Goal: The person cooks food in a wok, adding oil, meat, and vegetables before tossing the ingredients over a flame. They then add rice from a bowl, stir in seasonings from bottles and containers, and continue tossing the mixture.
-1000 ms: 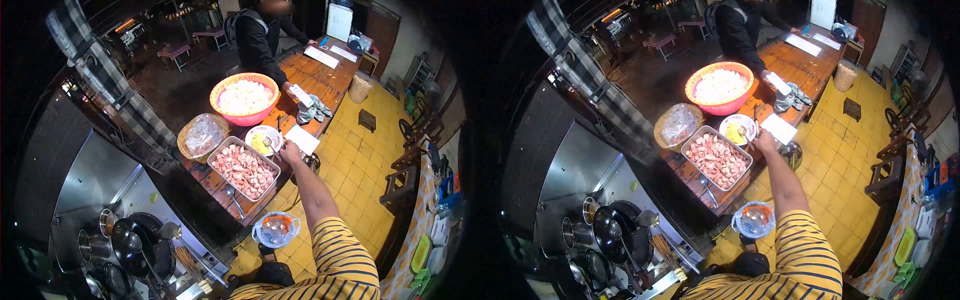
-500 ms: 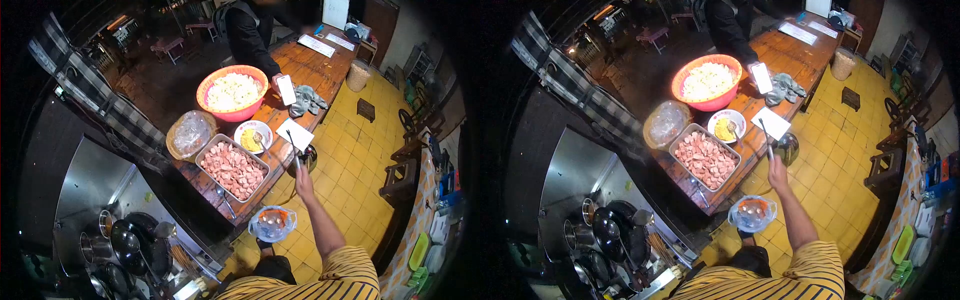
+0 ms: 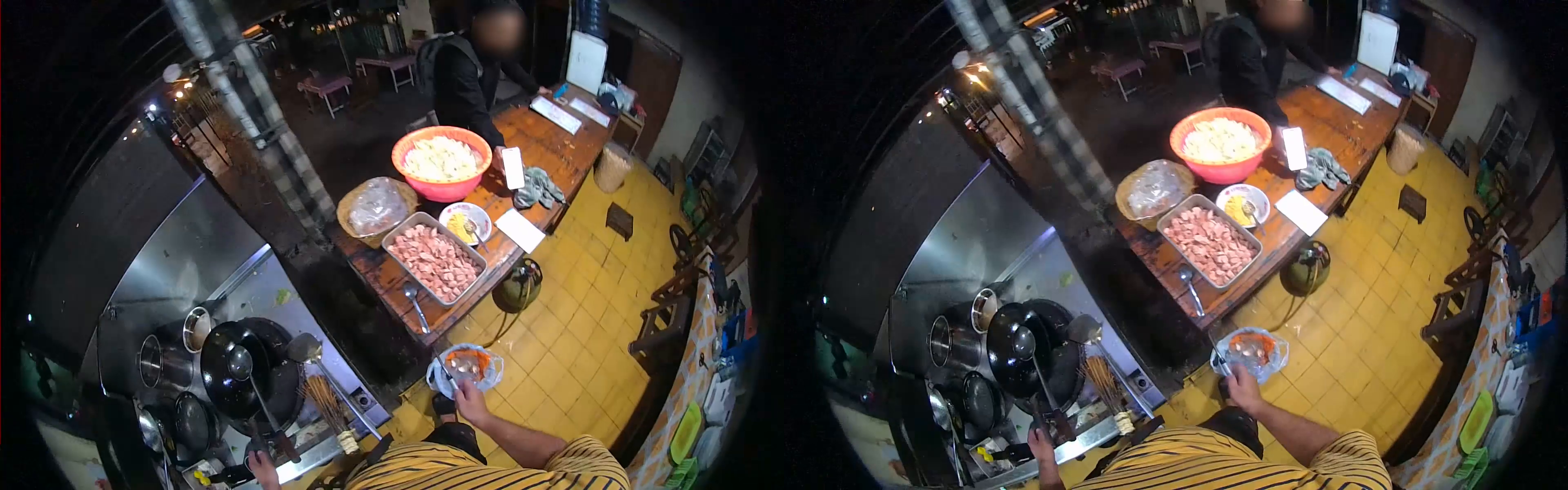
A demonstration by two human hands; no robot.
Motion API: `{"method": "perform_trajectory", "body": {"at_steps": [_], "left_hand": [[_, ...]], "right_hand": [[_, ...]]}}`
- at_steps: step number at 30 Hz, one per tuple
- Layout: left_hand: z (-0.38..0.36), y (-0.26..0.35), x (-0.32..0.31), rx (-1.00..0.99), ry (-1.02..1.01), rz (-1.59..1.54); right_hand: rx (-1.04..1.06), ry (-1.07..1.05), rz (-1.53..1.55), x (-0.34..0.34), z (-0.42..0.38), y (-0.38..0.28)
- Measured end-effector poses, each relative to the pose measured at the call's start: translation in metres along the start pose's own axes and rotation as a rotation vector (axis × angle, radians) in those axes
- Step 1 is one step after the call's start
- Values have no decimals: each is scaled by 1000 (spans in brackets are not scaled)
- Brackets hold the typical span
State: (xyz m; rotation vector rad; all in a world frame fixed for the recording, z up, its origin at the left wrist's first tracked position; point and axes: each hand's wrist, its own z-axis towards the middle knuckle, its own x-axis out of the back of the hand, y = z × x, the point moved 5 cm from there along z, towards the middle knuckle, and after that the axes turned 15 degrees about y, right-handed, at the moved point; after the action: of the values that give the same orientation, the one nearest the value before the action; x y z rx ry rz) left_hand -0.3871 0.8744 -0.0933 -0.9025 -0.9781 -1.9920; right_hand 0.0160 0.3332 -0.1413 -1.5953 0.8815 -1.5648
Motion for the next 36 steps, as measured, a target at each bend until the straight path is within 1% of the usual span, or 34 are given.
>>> {"method": "perform_trajectory", "body": {"at_steps": [1, 2, 3, 4, 5, 6, 8, 9, 10, 11, 12, 13, 14, 15, 16, 18, 19, 20, 22, 23, 24, 25, 26, 27, 28, 29, 30, 31, 32, 33, 34, 36], "left_hand": [[0, 14, -2, 3, -155, -4], [-1, 26, 4, 21, -151, -14], [0, 37, 9, 41, -192, -125], [3, 41, 16, 58, -231, -230], [6, 38, 19, -17, -211, -210], [7, 33, 19, -80, -188, -184], [7, 14, 6, 72, -239, -341], [9, 7, -4, 88, -318, -394], [12, 5, -12, 151, -372, -495], [13, -1, -16, 191, -417, -398], [19, -1, -20, 257, -530, -447], [20, 11, -10, 553, -625, -703], [11, 3, -28, 882, -698, -882], [8, 12, -27, 1123, -849, -1115], [7, 9, -29, 1132, -831, -1124], [-1, 14, -41, 1416, -1022, -1255], [-2, 17, -46, 1439, -1090, -1323], [-2, 15, -51, 1447, -1087, -1334], [-2, 17, -46, 1255, -1051, -1268], [0, 19, -36, 1082, -996, -1177], [-5, 15, -46, 821, -918, -1315], [-9, 23, -37, 966, -934, -1343], [0, 36, -21, 1100, -931, -1365], [4, 44, -13, 1091, -950, -1360], [6, 48, -5, 1138, -941, -1388], [9, 50, 1, 1185, -920, -1419], [11, 50, 5, 1180, -904, -1419], [12, 50, 9, 1207, -881, -1429], [11, 48, 15, 1240, -864, -1431], [21, 54, 37, 1209, -831, -1385], [23, 53, 50, 1221, -825, -1373], [28, 48, 69, 1275, -827, -1461]], "right_hand": [[-35, 19, 242, -14, 9, -10], [-72, 28, 482, -21, 15, -23], [-55, 18, 476, -16, 16, -50], [80, 35, 311, -1, 8, -92], [213, 49, 148, 1, -8, -119], [224, 21, 146, -11, -27, -117], [138, 36, 205, -32, -62, -104], [163, -32, 198, -46, -83, -120], [-113, -139, 357, -51, -107, -138], [-400, -244, 489, -61, -130, -154], [-486, -295, 583, -72, -148, -167], [-467, -276, 654, -81, -164, -192], [-444, -243, 737, -88, -180, -221], [-514, -280, 736, -91, -194, -253], [-506, -298, 731, -97, -196, -258], [-604, -544, 419, -114, -205, -249], [-584, -644, 445, -119, -205, -250], [-578, -647, 435, -123, -199, -247], [-514, -530, 480, -123, -180, -262], [-427, -545, 468, -123, -167, -270], [-404, -502, 481, -126, -159, -283], [-418, -579, 451, -130, -146, -290], [-386, -597, 462, -136, -137, -296], [-362, -623, 475, -140, -126, -290], [-331, -665, 488, -149, -114, -286], [-337, -671, 483, -157, -105, -282], [-343, -679, 478, -165, -98, -278], [-370, -689, 563, -170, -91, -278], [-380, -697, 565, -175, -85, -277], [-418, -691, 579, -179, -80, -278], [-451, -687, 590, -186, -76, -282], [-482, -681, 540, -196, -68, -289]]}}
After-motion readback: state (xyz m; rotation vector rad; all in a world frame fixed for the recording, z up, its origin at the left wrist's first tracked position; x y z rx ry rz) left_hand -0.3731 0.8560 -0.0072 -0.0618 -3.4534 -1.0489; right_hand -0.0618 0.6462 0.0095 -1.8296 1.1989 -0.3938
